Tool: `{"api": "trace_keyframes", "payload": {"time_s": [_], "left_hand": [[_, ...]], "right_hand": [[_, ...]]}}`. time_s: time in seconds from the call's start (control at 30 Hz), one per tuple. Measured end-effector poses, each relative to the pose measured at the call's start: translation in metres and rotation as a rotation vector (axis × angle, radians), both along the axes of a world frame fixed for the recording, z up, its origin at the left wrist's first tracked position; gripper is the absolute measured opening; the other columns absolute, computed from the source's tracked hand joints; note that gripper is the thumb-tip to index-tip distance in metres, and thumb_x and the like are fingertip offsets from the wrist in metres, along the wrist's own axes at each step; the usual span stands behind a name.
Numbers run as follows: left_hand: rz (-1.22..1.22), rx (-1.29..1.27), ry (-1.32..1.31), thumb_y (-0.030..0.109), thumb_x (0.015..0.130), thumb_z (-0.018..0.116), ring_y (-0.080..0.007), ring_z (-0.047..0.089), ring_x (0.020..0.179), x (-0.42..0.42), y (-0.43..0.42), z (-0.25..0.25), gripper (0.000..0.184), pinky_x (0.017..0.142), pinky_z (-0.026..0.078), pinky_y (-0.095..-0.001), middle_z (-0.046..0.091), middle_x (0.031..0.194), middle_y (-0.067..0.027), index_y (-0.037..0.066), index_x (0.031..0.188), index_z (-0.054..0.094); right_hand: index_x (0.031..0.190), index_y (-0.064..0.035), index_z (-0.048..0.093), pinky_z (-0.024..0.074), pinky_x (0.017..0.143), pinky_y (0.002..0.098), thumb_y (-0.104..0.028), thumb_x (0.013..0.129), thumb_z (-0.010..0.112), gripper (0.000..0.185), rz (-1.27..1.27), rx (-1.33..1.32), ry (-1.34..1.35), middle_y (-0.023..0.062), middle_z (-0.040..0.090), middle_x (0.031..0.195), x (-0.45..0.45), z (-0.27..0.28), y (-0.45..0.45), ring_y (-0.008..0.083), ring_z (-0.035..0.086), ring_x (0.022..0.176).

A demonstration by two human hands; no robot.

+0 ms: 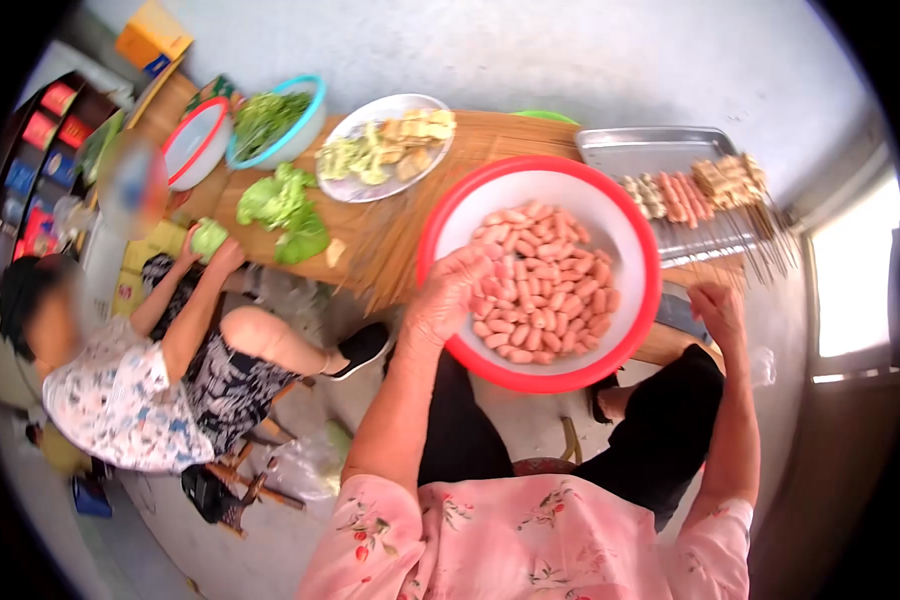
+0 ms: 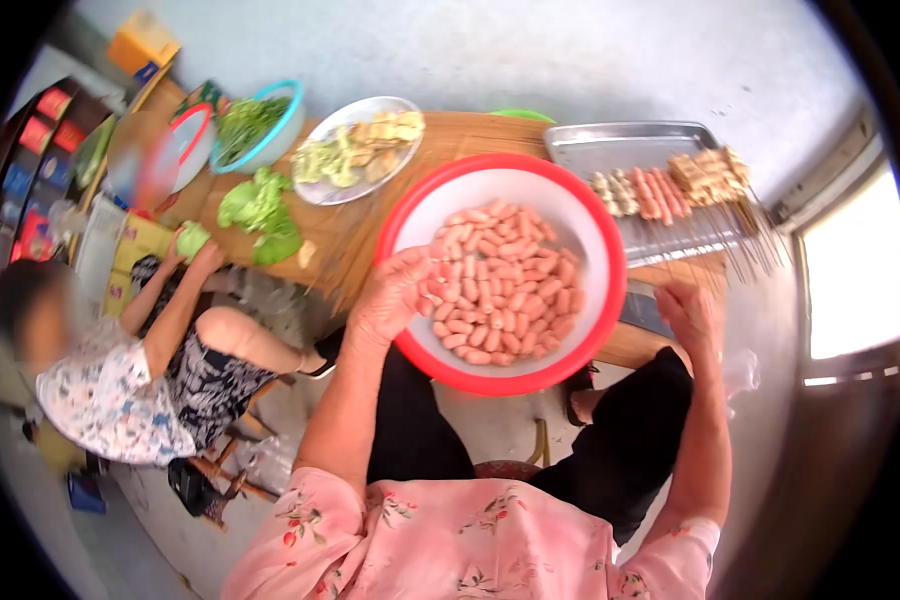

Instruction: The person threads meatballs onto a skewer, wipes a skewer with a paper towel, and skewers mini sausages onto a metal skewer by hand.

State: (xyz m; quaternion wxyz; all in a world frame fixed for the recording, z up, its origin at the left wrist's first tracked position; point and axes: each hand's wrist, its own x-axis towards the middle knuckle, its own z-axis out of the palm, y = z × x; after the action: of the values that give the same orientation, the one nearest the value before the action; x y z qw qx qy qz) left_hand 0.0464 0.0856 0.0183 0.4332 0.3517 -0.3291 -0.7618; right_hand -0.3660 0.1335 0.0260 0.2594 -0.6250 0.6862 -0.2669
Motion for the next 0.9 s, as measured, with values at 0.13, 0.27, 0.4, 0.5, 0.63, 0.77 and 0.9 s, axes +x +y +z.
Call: {"api": "trace_keyframes", "payload": {"time_s": [0.13,0.27,0.4,0.5,0.63,0.77,0.9], "left_hand": [[0.017,-0.051,0.390,0.029,0.087,0.061,-0.0183,0.064,0.067,0.044,0.048,-0.022,0.048,0.037,0.042,-0.0201,0.064,0.094,-0.0172,-0.001,0.122,0.048],[0.046,-0.162,0.466,0.032,0.086,0.063,-0.0174,0.060,0.060,0.046,0.076,-0.016,0.054,0.036,0.039,-0.0192,0.065,0.096,-0.0170,0.000,0.126,0.045],[0.110,-0.155,0.544,0.032,0.086,0.062,-0.0165,0.061,0.060,0.053,0.095,-0.020,0.053,0.035,0.039,-0.0188,0.065,0.096,-0.0163,0.000,0.125,0.046],[0.118,-0.122,0.562,0.032,0.087,0.062,-0.0162,0.062,0.062,0.051,0.100,-0.029,0.051,0.035,0.039,-0.0187,0.064,0.096,-0.0160,0.001,0.125,0.046],[0.046,-0.137,0.511,0.030,0.088,0.060,-0.0170,0.063,0.062,0.045,0.096,-0.027,0.049,0.034,0.041,-0.0199,0.063,0.095,-0.0170,0.001,0.125,0.046],[0.005,-0.129,0.504,0.028,0.089,0.059,-0.0180,0.064,0.062,0.047,0.089,-0.030,0.048,0.033,0.043,-0.0207,0.062,0.095,-0.0180,0.001,0.126,0.045],[0.002,-0.117,0.504,0.025,0.091,0.056,-0.0171,0.065,0.064,0.045,0.087,-0.030,0.042,0.034,0.045,-0.0205,0.063,0.095,-0.0155,0.002,0.124,0.043]], "right_hand": [[0.084,0.0031,0.064,0.0466,0.055,0.0243,-0.014,0.086,0.057,0.018,0.127,0.243,-0.209,0.0038,0.059,0.063,-0.003,-0.026,0.039,0.0114,0.058,0.058],[0.084,0.0031,0.064,0.0470,0.053,0.0253,-0.015,0.085,0.058,0.019,0.077,0.271,-0.266,0.0036,0.060,0.063,0.025,-0.016,0.031,0.0122,0.059,0.057],[0.077,0.0028,0.063,0.0465,0.050,0.0258,-0.015,0.085,0.057,0.021,0.122,0.279,-0.151,0.0046,0.059,0.061,0.025,-0.024,0.021,0.0136,0.058,0.053],[0.077,0.0022,0.064,0.0459,0.051,0.0267,-0.016,0.083,0.058,0.020,0.177,0.191,0.021,0.0060,0.059,0.058,0.008,-0.050,0.021,0.0147,0.059,0.054],[0.080,0.0007,0.065,0.0446,0.053,0.0281,-0.019,0.084,0.057,0.022,0.192,0.105,0.076,0.0067,0.057,0.054,0.004,-0.075,0.017,0.0164,0.059,0.054],[0.081,0.0008,0.064,0.0431,0.052,0.0289,-0.020,0.087,0.054,0.023,0.036,-0.045,-0.026,0.0067,0.055,0.054,0.019,-0.069,0.015,0.0158,0.054,0.051],[0.085,0.0013,0.063,0.0406,0.048,0.0280,-0.018,0.090,0.052,0.023,-0.139,-0.294,-0.080,0.0051,0.052,0.055,0.042,-0.065,0.016,0.0123,0.049,0.049]]}}
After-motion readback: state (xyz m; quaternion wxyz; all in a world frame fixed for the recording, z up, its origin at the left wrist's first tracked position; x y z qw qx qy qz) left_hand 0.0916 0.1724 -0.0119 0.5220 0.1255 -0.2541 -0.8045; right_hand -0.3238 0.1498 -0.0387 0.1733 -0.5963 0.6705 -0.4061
